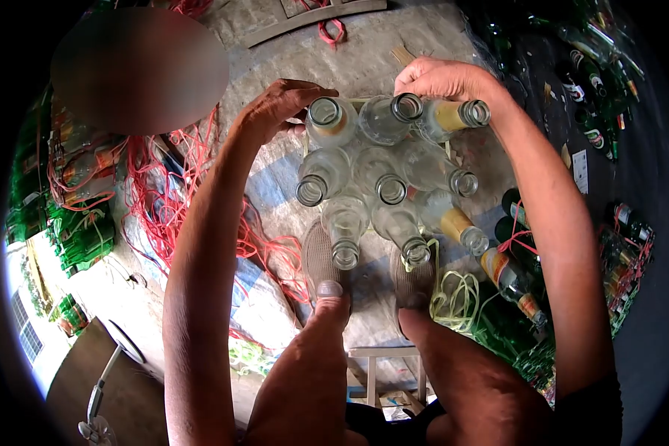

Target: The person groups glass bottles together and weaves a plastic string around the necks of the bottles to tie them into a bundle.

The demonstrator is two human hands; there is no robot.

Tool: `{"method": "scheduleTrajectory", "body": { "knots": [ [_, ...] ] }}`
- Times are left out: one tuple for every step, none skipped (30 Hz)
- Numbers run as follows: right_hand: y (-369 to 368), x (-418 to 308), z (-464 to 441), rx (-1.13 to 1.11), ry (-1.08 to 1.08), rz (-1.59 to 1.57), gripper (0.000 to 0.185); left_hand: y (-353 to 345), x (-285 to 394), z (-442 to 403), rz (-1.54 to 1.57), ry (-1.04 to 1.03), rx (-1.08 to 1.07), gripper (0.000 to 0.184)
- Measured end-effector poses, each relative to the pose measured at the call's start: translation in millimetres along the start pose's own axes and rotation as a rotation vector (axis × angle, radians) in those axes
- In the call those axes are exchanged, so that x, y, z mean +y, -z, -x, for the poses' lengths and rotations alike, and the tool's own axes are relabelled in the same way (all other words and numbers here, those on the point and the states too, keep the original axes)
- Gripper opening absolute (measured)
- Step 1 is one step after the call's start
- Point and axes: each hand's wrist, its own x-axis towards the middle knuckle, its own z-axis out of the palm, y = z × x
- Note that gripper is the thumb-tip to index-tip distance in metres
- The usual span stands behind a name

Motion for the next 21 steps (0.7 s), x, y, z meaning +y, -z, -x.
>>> {"method": "scheduleTrajectory", "body": {
  "knots": [
    [-1,-1,1,0.003,-0.003,-0.018,0.019,1,-4,-5,-0.013,-0.039,-0.014,0.033],
    [-1,0,-1,0.014,0.011,0.015,0.02,3,-7,-10,-0.024,-0.031,-0.022,0.032],
    [-1,3,-6,0.025,0.025,0.049,0.021,3,-5,-12,-0.036,-0.023,-0.029,0.031],
    [1,5,-10,0.035,0.039,0.083,0.022,2,-1,-15,-0.042,0.03,-0.03,0.03],
    [2,8,-11,0.044,0.039,0.101,0.023,1,2,-17,-0.05,0.05,-0.036,0.029],
    [2,9,-12,0.054,0.039,0.118,0.024,1,0,-22,-0.057,0.069,-0.042,0.028],
    [2,9,-13,0.062,0.039,0.136,0.026,-1,-1,-27,-0.062,0.054,-0.053,0.027],
    [3,9,-13,0.061,0.031,0.132,0.026,1,-3,-31,-0.102,0.027,-0.088,0.025],
    [2,8,-13,0.06,0.024,0.128,0.026,3,-3,-34,-0.142,-0.002,-0.122,0.024],
    [2,6,-12,0.059,0.019,0.124,0.027,6,-3,-37,-0.216,-0.042,-0.183,0.027],
    [1,6,-10,0.075,0.015,0.117,0.027,8,-4,-39,-0.231,-0.033,-0.204,0.029],
    [-1,5,-8,0.088,0.014,0.11,0.027,10,-5,-41,-0.246,-0.023,-0.225,0.031],
    [-1,6,-8,0.1,0.013,0.104,0.028,6,1,-41,-0.201,0.038,-0.205,0.031],
    [-2,7,-9,0.097,0.018,0.084,0.028,5,5,-40,-0.157,0.1,-0.184,0.03],
    [-3,8,-9,0.094,0.022,0.062,0.028,5,9,-34,-0.202,0.045,-0.175,0.029],
    [-3,8,-8,0.092,0.026,0.041,0.028,5,13,-27,-0.247,-0.012,-0.166,0.029],
    [-2,9,-5,0.056,0.014,-0.025,0.028,5,16,-18,-0.292,-0.067,-0.157,0.029],
    [-2,8,-3,0.042,0.027,-0.027,0.028,6,8,-23,-0.258,-0.072,-0.158,0.027],
    [-1,7,-1,0.03,0.039,-0.028,0.027,7,0,-27,-0.224,-0.077,-0.159,0.026],
    [-1,7,-1,0.019,0.051,-0.029,0.027,8,-8,-32,-0.19,-0.082,-0.161,0.025],
    [0,5,0,0.032,0.042,0.004,0.027,-1,-1,-20,-0.115,-0.089,-0.091,0.022]
  ]
}}
